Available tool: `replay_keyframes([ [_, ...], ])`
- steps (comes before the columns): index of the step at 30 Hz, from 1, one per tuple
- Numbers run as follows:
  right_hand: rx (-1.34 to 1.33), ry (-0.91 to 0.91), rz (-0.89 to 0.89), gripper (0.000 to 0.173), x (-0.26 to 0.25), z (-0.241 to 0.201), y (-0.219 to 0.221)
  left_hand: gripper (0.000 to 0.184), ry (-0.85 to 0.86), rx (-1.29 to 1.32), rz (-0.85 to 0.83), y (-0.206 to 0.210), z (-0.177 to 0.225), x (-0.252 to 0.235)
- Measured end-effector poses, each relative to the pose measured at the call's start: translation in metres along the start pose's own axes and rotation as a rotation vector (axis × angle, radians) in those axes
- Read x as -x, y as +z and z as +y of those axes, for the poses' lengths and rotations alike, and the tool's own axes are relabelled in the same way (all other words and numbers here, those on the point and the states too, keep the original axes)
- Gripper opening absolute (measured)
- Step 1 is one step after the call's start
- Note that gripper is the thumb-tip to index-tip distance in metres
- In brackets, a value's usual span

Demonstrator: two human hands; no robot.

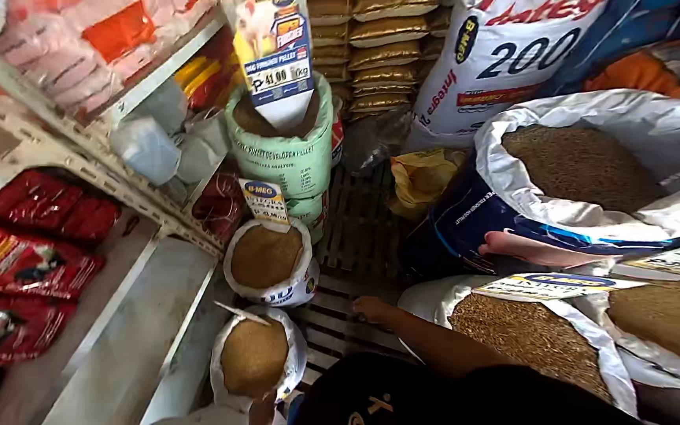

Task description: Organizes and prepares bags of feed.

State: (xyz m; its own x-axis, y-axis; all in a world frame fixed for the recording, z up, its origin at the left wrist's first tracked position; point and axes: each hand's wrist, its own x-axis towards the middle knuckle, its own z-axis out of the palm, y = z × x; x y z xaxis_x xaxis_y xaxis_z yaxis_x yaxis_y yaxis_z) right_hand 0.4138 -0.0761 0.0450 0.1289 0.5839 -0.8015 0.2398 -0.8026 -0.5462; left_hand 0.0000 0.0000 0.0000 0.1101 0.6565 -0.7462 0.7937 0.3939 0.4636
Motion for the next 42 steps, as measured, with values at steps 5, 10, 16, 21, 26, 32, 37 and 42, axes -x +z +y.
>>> replay_keyframes([
  [5,-0.322,-0.002,0.155,0.043,-0.019,0.026,-0.051,0.039,0.286,-0.144,-0.042,-0.004,0.172,-0.034],
  [10,-0.440,-0.012,0.255,0.042,-0.048,0.021,-0.078,0.040,0.533,-0.121,0.082,-0.054,0.360,-0.062],
  [16,-0.523,0.029,0.406,0.044,-0.040,0.013,-0.133,0.036,1.039,-0.116,0.136,-0.052,0.569,-0.097],
  [21,-1.088,0.202,1.166,0.057,0.042,0.006,-0.197,0.037,1.141,-0.300,-0.372,0.062,0.677,-0.079],
  [26,-1.360,0.160,1.679,0.052,0.123,0.031,-0.237,0.035,1.380,-0.553,-0.726,0.194,0.726,-0.031],
  [32,-1.623,0.044,2.005,0.074,0.165,0.088,-0.305,0.027,2.061,-0.481,-0.744,0.330,0.783,0.059],
  [37,-1.794,0.043,1.973,0.099,0.164,0.105,-0.337,0.082,1.648,-1.782,-0.436,0.426,0.838,0.135],
  [42,-1.801,0.086,1.982,0.095,0.159,0.109,-0.336,0.114,1.540,-2.133,-0.277,0.477,0.813,0.126],
])
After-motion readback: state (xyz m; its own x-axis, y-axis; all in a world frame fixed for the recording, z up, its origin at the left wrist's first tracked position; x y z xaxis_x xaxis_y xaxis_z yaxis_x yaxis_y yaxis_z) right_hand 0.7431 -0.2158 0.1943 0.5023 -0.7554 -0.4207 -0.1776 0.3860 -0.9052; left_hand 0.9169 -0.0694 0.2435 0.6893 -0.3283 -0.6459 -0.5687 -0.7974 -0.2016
